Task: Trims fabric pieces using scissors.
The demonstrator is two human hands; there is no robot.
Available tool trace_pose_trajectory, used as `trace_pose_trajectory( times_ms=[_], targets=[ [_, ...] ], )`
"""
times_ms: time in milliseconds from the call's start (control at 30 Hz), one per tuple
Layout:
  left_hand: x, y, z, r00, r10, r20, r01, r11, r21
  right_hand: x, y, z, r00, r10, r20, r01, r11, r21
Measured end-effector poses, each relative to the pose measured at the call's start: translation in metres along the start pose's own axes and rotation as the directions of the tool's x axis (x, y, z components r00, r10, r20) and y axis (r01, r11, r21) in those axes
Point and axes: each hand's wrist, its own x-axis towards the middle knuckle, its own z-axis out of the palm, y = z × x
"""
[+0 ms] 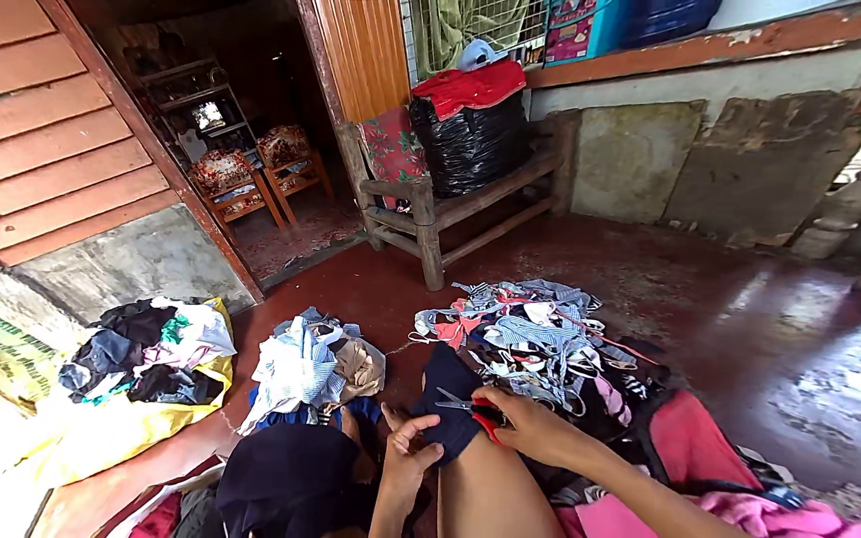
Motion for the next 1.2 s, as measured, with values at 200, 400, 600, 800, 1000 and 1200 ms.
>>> trace_pose_trajectory(
  times_ms=[200,400,600,800,1000,1200],
  targets=[
    [0.0002,-0.0035,0.0006,1.000,0.006,-0.015,-0.006,1.000,-0.013,0.0010,0.0012,-0.0020,1.000,0.015,0.017,-0.016,0.999,0.031],
    [-0.0003,-0.0071,-0.0001,1.000,0.013,-0.014,-0.013,0.999,-0.031,0.0008,0.0015,-0.0014,1.000,0.015,0.026,-0.015,1.000,0.020],
    [-0.0008,-0.0083,0.0002,1.000,-0.005,-0.025,0.004,0.999,-0.052,0.0005,0.0030,-0.0007,1.000,-0.002,0.027,0.002,1.000,0.014],
    [-0.0009,-0.0084,0.0004,1.000,-0.007,-0.020,0.006,0.999,-0.051,0.0014,0.0049,0.0001,0.999,-0.028,0.019,0.028,0.999,0.019],
    [-0.0006,-0.0084,0.0007,1.000,-0.017,-0.023,0.016,0.998,-0.054,0.0018,0.0063,0.0008,0.999,-0.036,0.016,0.036,0.999,0.008],
    [0.0002,-0.0088,0.0006,0.999,-0.020,-0.025,0.018,0.998,-0.067,0.0013,0.0053,0.0003,1.000,-0.025,0.019,0.024,1.000,0.009]
  ],
)
